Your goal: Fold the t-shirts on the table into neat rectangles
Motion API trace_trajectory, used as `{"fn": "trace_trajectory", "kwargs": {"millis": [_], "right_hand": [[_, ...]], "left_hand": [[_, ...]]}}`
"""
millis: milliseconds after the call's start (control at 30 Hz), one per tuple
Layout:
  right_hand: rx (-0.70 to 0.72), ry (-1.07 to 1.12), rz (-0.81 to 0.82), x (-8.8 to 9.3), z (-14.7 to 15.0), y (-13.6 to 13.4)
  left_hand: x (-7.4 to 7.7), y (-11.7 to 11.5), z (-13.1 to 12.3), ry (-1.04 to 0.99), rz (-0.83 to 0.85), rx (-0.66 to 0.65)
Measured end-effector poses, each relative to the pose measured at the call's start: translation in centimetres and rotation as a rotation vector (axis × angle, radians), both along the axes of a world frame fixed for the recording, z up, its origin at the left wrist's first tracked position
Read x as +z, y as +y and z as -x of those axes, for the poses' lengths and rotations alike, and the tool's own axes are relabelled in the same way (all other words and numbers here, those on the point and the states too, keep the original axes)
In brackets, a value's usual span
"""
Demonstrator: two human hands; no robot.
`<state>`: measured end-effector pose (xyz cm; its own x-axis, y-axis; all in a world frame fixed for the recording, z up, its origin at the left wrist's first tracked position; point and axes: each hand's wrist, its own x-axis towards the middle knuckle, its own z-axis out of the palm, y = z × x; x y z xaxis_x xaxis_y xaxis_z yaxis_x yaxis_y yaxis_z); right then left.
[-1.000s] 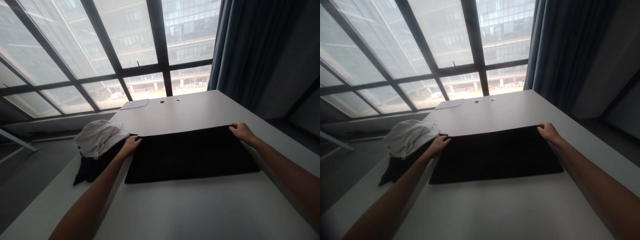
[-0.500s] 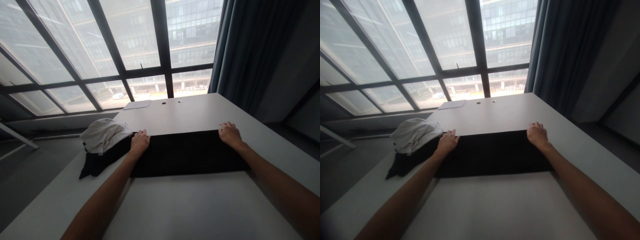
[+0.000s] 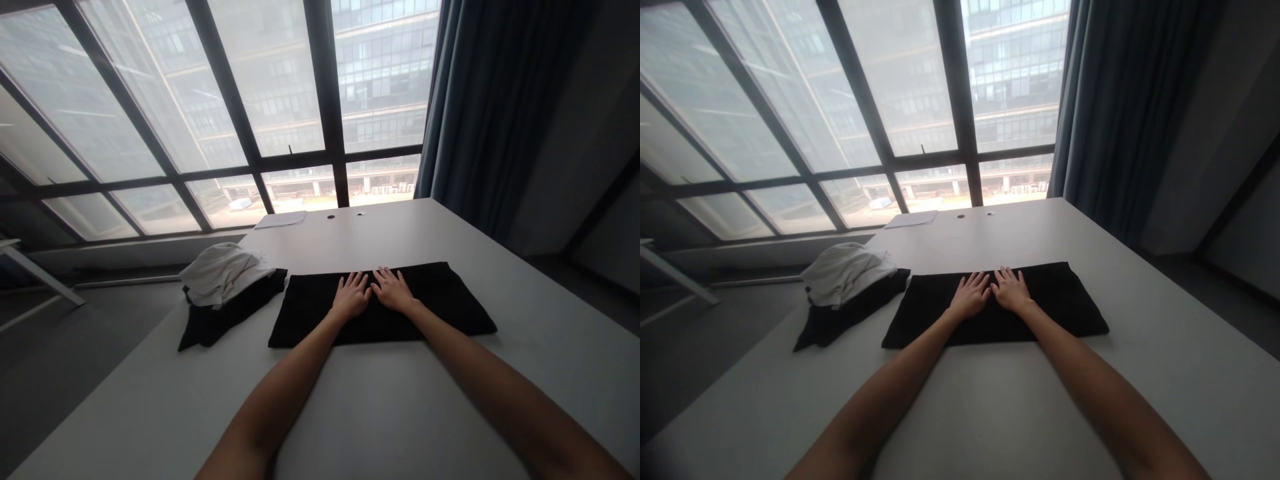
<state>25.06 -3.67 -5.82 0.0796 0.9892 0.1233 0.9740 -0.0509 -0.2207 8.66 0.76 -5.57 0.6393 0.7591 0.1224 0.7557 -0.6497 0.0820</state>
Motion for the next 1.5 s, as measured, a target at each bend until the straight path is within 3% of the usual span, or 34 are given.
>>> {"fn": "trace_trajectory", "kwargs": {"millis": [167,300,500,633,733,900,1033,1167,1333,1400,1500], "right_hand": [[-0.185,-0.093,-0.089,0.2,-5.8,-1.2],[-0.267,-0.094,-0.005,-0.6,-10.5,-2.5],[-0.303,-0.116,-0.196,-0.5,-11.9,-3.0],[-0.345,-0.052,-0.063,-0.9,-13.0,-3.3],[-0.350,-0.048,-0.016,-1.5,-13.7,-3.2],[-0.342,-0.053,-0.032,-1.9,-13.7,-3.0],[-0.342,-0.060,-0.035,-1.8,-13.5,-3.0],[-0.347,-0.053,-0.071,-1.5,-13.3,-3.3],[-0.413,-0.128,-0.276,-0.1,-11.7,-4.1],[-0.358,-0.134,-0.328,0.5,-10.0,-4.2],[-0.186,-0.097,-0.307,0.8,-6.8,-4.2]], "left_hand": [[0.3,-0.1,-0.1,0.000,0.018,-0.002],[0.5,-0.1,0.0,-0.010,0.045,-0.010],[0.6,-0.2,-0.1,-0.013,0.062,-0.011],[1.1,-0.2,-0.1,-0.041,0.084,-0.034],[1.8,0.7,1.8,-0.077,0.068,-0.003],[2.0,3.6,9.2,-0.036,-0.040,0.232],[1.9,5.0,12.5,-0.019,-0.019,0.241],[2.2,5.0,12.8,-0.028,-0.034,0.272],[2.9,4.3,12.4,-0.012,-0.057,0.297],[3.4,3.5,11.0,-0.036,-0.097,0.268],[3.4,1.1,7.9,-0.098,-0.101,0.115]]}}
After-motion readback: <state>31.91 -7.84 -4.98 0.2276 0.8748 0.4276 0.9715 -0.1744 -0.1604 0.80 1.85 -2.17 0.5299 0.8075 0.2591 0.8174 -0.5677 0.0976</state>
